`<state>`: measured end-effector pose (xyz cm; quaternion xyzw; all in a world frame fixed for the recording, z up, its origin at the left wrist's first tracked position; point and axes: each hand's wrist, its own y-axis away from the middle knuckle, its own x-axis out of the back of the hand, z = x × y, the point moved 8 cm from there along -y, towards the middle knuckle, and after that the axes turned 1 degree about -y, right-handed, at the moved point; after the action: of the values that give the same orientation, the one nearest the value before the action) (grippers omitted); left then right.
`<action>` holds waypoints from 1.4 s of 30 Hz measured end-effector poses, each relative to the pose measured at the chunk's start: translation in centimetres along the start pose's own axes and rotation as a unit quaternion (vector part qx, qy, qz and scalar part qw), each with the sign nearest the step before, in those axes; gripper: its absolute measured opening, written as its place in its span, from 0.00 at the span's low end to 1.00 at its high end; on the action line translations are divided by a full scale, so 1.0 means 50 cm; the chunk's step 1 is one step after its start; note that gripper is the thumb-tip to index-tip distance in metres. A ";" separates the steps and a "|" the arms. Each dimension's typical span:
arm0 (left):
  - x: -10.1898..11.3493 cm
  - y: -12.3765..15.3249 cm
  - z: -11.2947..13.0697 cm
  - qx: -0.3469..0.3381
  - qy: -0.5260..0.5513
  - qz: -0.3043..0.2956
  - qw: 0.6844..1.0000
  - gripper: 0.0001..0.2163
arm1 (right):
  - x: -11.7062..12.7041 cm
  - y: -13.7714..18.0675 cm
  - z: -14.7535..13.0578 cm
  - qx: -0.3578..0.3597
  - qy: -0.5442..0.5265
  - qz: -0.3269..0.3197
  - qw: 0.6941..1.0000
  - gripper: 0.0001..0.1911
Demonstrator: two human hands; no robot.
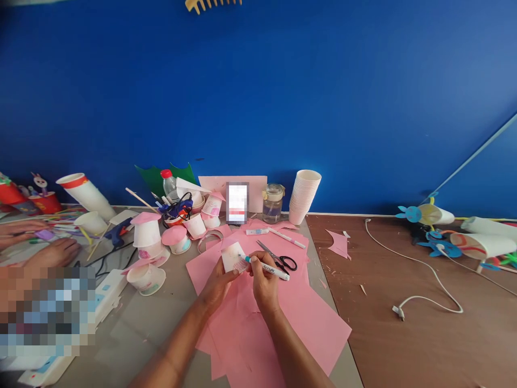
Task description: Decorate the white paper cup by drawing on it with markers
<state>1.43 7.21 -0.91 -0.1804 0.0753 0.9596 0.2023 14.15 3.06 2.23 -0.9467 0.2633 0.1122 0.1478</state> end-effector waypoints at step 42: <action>0.022 -0.002 -0.029 0.017 0.000 0.007 1.000 0.17 | 0.003 0.000 -0.002 -0.001 0.008 -0.008 1.000 0.09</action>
<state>0.96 7.38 -2.66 -0.1766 0.0933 0.9596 0.1984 14.27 2.95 2.29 -0.9497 0.2567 0.1039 0.1460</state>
